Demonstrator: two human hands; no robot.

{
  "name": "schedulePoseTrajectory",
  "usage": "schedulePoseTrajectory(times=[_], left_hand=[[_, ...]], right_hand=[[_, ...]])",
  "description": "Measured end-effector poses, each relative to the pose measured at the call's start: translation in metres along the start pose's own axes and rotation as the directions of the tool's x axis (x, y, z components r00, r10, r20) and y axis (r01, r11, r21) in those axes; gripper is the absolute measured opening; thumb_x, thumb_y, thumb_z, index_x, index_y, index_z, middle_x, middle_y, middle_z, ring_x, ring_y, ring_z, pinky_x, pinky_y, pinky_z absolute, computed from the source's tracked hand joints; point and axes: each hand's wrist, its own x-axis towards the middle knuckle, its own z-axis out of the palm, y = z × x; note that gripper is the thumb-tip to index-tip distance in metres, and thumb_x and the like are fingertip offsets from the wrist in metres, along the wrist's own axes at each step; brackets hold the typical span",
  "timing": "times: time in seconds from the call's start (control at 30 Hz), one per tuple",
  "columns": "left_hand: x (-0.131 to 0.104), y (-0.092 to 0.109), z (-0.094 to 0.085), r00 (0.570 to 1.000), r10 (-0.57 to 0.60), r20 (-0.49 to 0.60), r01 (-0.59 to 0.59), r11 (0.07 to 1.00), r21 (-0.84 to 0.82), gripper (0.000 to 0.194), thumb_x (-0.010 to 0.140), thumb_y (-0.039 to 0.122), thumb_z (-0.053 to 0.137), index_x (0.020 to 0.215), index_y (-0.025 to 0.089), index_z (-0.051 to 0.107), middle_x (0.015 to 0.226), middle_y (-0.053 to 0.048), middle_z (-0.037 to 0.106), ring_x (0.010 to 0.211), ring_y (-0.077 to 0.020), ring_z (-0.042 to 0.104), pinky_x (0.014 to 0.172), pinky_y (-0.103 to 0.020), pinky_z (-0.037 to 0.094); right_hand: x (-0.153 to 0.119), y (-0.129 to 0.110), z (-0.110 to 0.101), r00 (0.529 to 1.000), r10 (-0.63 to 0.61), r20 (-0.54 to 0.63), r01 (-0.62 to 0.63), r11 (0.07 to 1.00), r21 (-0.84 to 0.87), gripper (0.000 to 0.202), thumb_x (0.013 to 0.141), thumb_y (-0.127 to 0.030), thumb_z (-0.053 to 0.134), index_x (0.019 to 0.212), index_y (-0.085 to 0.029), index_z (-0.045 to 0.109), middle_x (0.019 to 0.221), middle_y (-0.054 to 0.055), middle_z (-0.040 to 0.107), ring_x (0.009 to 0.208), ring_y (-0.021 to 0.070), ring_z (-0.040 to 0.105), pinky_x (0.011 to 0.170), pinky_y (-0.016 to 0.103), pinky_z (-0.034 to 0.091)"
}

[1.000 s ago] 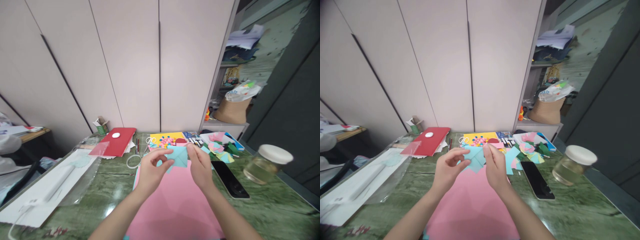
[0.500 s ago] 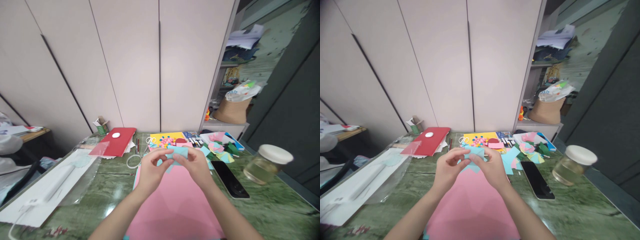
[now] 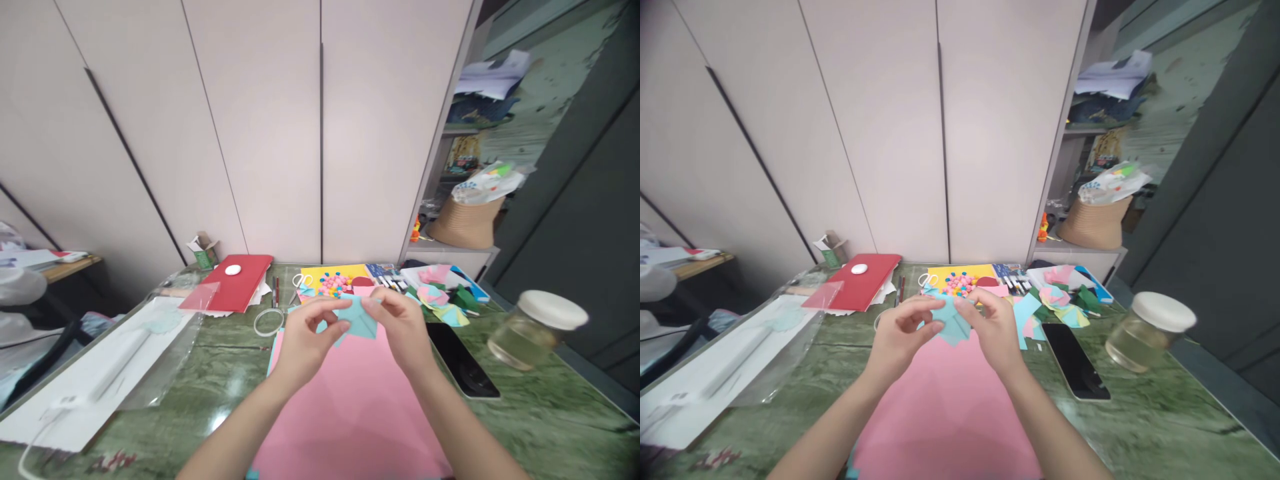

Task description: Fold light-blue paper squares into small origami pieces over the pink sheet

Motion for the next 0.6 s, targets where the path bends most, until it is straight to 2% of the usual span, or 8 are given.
schedulePoseTrajectory(times=[0.07, 0.13, 0.23, 0.4, 0.5, 0.6], left_hand=[[0.0009, 0.0007, -0.0005, 0.999, -0.044, 0.020, 0.045, 0.998, -0.054, 0.026, 0.066, 0.014, 0.068, 0.090, 0.020, 0.068, 0.082, -0.003, 0.064, 0.063, -0.0095, 0.056, 0.060, -0.023, 0.048], [0.0020, 0.0022, -0.0013, 0.995, -0.096, 0.038, 0.100, 0.989, -0.111, 0.039, 0.065, 0.015, 0.069, 0.103, 0.022, 0.062, 0.081, -0.002, 0.066, 0.066, -0.0114, 0.060, 0.063, -0.024, 0.050], [0.0034, 0.0050, -0.0024, 0.985, -0.167, 0.050, 0.172, 0.978, -0.121, 0.052, 0.064, 0.017, 0.071, 0.112, 0.021, 0.054, 0.068, 0.000, 0.068, 0.069, -0.0152, 0.064, 0.068, -0.027, 0.051], [0.0050, 0.0047, -0.0046, 0.978, -0.193, 0.074, 0.200, 0.974, -0.103, 0.032, 0.066, 0.018, 0.069, 0.097, 0.017, 0.061, 0.066, -0.001, 0.069, 0.069, -0.0161, 0.065, 0.071, -0.028, 0.048], [0.0053, 0.0002, -0.0069, 0.987, -0.131, 0.089, 0.144, 0.978, -0.150, 0.019, 0.074, 0.019, 0.061, 0.093, 0.016, 0.064, 0.072, -0.004, 0.069, 0.071, -0.0153, 0.063, 0.071, -0.027, 0.046], [0.0056, -0.0025, -0.0082, 0.995, -0.060, 0.084, 0.076, 0.977, -0.197, 0.021, 0.079, 0.023, 0.055, 0.096, 0.016, 0.063, 0.080, -0.006, 0.068, 0.076, -0.0159, 0.062, 0.070, -0.027, 0.044]], right_hand=[[0.0005, 0.0007, -0.0004, 1.000, 0.010, 0.004, -0.011, 0.997, 0.075, 0.030, 0.079, -0.029, 0.059, 0.054, -0.018, 0.047, 0.052, -0.004, 0.041, 0.052, 0.0103, 0.038, 0.051, 0.024, 0.031], [0.0013, 0.0007, -0.0005, 0.999, 0.037, 0.003, -0.037, 0.987, 0.155, 0.029, 0.079, -0.030, 0.059, 0.054, -0.018, 0.047, 0.052, -0.004, 0.042, 0.051, 0.0103, 0.038, 0.051, 0.024, 0.031], [0.0031, 0.0009, -0.0012, 0.996, 0.081, -0.038, -0.071, 0.974, 0.217, 0.029, 0.079, -0.031, 0.058, 0.056, -0.019, 0.047, 0.052, -0.004, 0.040, 0.050, 0.0104, 0.036, 0.050, 0.025, 0.031], [0.0051, -0.0003, -0.0045, 0.989, 0.042, -0.141, -0.010, 0.976, 0.217, 0.029, 0.078, -0.033, 0.058, 0.056, -0.019, 0.046, 0.055, -0.004, 0.038, 0.051, 0.0104, 0.035, 0.050, 0.025, 0.031], [0.0049, -0.0026, -0.0064, 0.991, 0.014, -0.134, 0.006, 0.989, 0.149, 0.028, 0.079, -0.031, 0.058, 0.056, -0.018, 0.046, 0.054, -0.004, 0.039, 0.052, 0.0104, 0.036, 0.051, 0.024, 0.030], [0.0037, -0.0046, -0.0055, 0.997, 0.004, -0.083, -0.002, 1.000, 0.029, 0.031, 0.080, -0.032, 0.056, 0.054, -0.019, 0.043, 0.052, -0.005, 0.039, 0.051, 0.0105, 0.036, 0.050, 0.024, 0.030]])
